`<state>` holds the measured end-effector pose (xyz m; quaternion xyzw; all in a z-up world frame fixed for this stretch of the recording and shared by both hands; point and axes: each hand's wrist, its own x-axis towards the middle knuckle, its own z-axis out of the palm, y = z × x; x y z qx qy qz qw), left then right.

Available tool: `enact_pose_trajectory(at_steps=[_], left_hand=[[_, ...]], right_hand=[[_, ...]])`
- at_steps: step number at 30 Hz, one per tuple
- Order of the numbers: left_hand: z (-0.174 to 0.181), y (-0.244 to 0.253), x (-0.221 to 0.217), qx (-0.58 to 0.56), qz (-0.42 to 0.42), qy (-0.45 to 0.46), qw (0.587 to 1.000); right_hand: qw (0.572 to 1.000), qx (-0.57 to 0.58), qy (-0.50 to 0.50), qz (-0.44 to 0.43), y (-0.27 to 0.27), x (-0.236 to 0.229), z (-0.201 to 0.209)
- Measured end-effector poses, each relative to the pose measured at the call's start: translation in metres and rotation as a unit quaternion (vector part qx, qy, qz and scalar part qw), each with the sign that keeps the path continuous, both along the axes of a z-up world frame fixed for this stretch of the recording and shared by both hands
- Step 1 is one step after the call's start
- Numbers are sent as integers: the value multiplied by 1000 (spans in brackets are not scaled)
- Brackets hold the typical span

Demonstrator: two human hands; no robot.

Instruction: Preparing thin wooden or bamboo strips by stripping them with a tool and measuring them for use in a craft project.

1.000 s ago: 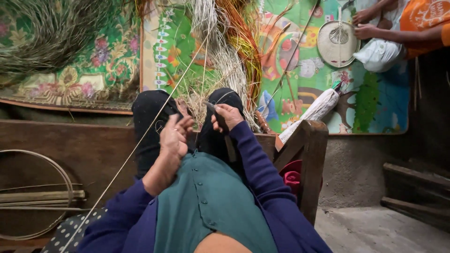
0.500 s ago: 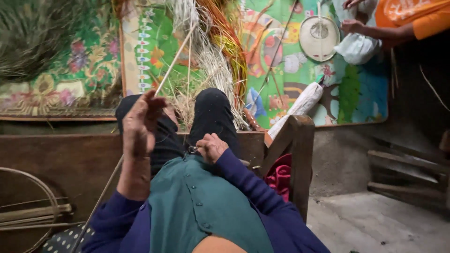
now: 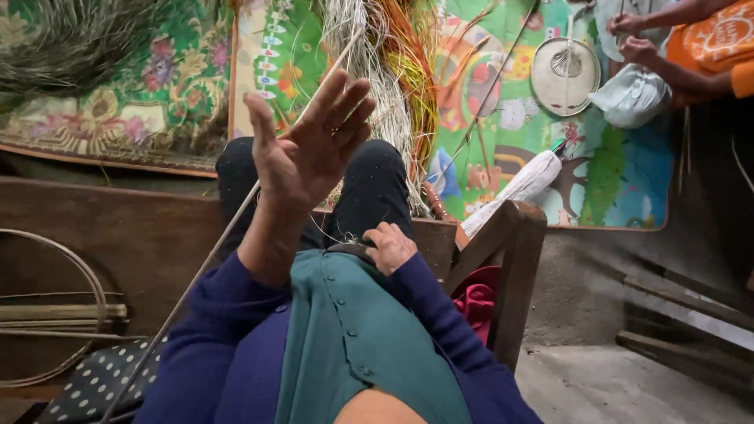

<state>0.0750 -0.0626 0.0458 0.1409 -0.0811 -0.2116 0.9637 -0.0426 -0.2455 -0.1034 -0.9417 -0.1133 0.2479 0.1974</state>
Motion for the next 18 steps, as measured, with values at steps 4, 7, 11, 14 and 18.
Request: enact_pose_trajectory(at_steps=[4, 7, 11, 14, 18], left_hand=[[-7, -2, 2, -40, -28, -35, 998], [-5, -5, 0, -38, -18, -17, 999], [1, -8, -4, -45, -26, 9, 999], [-1, -15, -9, -38, -44, 91, 994], [-4, -28, -13, -98, -74, 121, 985]], right_hand=[[996, 90, -9, -5, -8, 5, 0], [991, 128, 11, -28, -17, 14, -4], [979, 194, -61, -12, -28, 38, 19], [897, 427, -33, -109, -15, 60, 72], [585, 796, 95, -125, -7, 82, 79]])
